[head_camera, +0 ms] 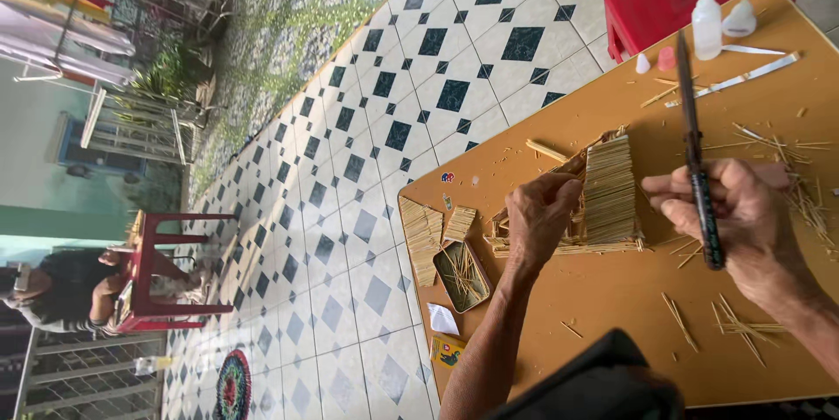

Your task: The person constructs a wooden model house using small sticks, applying glue and trimming the sticks with shears.

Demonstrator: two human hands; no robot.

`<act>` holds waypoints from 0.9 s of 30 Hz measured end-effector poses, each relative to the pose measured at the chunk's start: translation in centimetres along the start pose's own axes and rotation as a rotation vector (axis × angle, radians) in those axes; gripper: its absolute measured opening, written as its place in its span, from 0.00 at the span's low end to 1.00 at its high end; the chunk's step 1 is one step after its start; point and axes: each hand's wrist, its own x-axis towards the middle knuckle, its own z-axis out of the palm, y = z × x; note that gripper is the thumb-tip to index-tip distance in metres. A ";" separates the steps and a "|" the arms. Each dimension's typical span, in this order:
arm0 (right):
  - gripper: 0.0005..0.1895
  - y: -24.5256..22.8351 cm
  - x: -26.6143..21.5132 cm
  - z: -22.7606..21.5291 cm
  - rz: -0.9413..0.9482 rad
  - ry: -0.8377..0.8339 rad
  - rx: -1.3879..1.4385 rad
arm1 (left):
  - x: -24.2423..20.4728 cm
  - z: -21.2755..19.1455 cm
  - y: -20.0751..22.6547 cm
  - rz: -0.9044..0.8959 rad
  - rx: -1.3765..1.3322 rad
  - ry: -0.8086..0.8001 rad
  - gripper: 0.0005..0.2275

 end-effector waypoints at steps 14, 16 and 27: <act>0.14 1.3 1.2 -0.6 0.077 -0.098 -0.083 | 0.4 1.0 -0.1 -0.014 -0.021 -0.028 0.08; 0.13 1.2 1.2 -0.6 0.062 -0.104 -0.093 | 0.4 1.0 -0.1 -0.018 -0.023 -0.034 0.08; 0.15 1.4 1.0 -0.5 0.068 -0.103 -0.105 | 0.5 1.0 -0.1 -0.036 0.017 -0.048 0.08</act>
